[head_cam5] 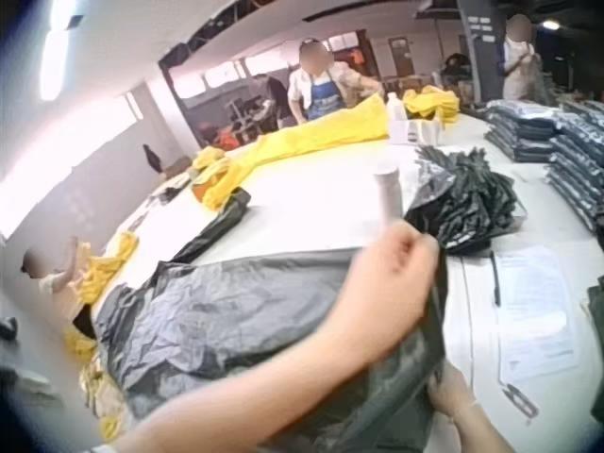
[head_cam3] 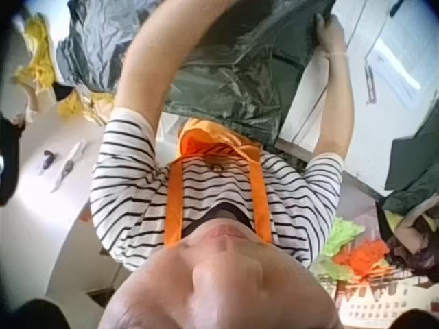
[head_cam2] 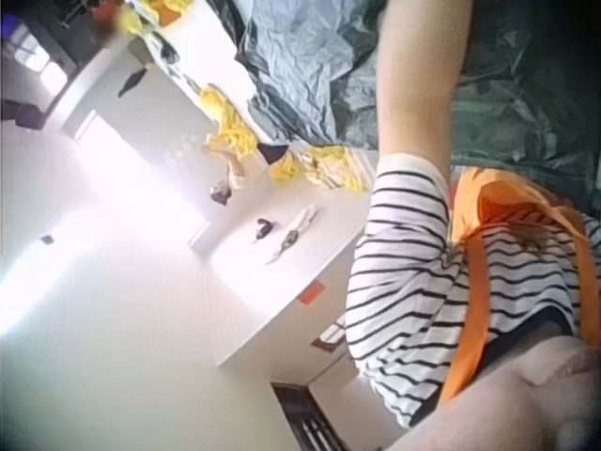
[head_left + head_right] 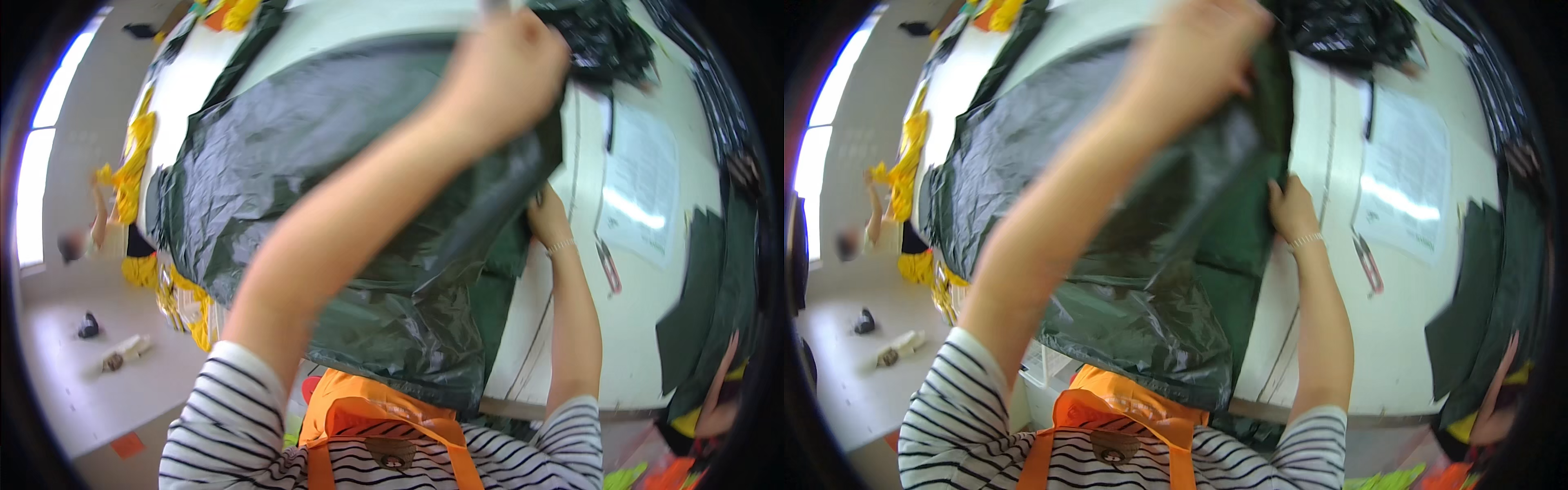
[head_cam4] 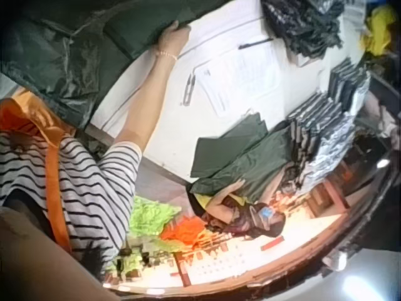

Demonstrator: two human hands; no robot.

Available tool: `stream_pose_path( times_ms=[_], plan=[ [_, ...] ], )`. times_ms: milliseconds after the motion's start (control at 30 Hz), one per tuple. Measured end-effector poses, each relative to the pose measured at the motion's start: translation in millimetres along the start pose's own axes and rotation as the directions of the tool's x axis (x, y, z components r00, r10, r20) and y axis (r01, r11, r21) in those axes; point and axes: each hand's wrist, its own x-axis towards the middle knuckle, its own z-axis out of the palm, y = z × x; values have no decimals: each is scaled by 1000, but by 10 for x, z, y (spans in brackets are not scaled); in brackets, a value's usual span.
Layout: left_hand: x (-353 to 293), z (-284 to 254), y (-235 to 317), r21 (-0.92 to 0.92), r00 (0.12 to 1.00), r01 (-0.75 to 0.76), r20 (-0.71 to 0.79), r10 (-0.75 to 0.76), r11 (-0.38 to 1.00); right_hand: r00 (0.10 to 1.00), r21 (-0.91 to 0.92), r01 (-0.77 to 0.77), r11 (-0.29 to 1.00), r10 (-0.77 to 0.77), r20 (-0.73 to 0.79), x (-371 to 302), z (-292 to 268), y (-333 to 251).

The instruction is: The person folds a dark green jacket on a white table. They smooth the fabric, fold the sleeves inward, and fold the body into a compact rectangle. The person then flips the jacket over and continues folding it neatly.

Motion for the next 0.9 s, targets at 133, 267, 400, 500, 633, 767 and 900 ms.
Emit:
stream_pose_path(
  times_ms=[133, 267, 400, 500, 633, 767, 900],
  plan=[
    [-390, 525, -288, -24, 995, 74, -64, -75, 997, 994, -96, -17, 995, 7, -107, 193, -305, -103],
    [-518, 622, -394, 12, 986, 159, 43, -160, 987, 917, 679, -398, 617, 251, 310, 687, -789, -704],
    [-619, 548, -440, 55, 964, 120, 231, -130, 991, 782, 709, -563, 424, -3, 623, 1598, -749, -524],
    [-1004, 54, -491, 133, 984, -66, 172, 42, 989, 799, 756, -589, 285, 72, 596, 2044, -834, -403],
    [-1991, -1192, -1051, 466, 984, 175, -117, -135, 867, 832, 810, -554, 190, 113, 543, 2475, -1001, -5],
    [-3497, -2665, -1562, 710, 855, 513, -378, -354, 483, 904, 608, -412, 679, 220, 367, 2441, -1075, 243],
    [-4849, -3710, -1863, 626, 601, 772, -665, -443, 110, 904, -378, -248, 892, 74, -421, 2272, -957, -57]
  ],
)
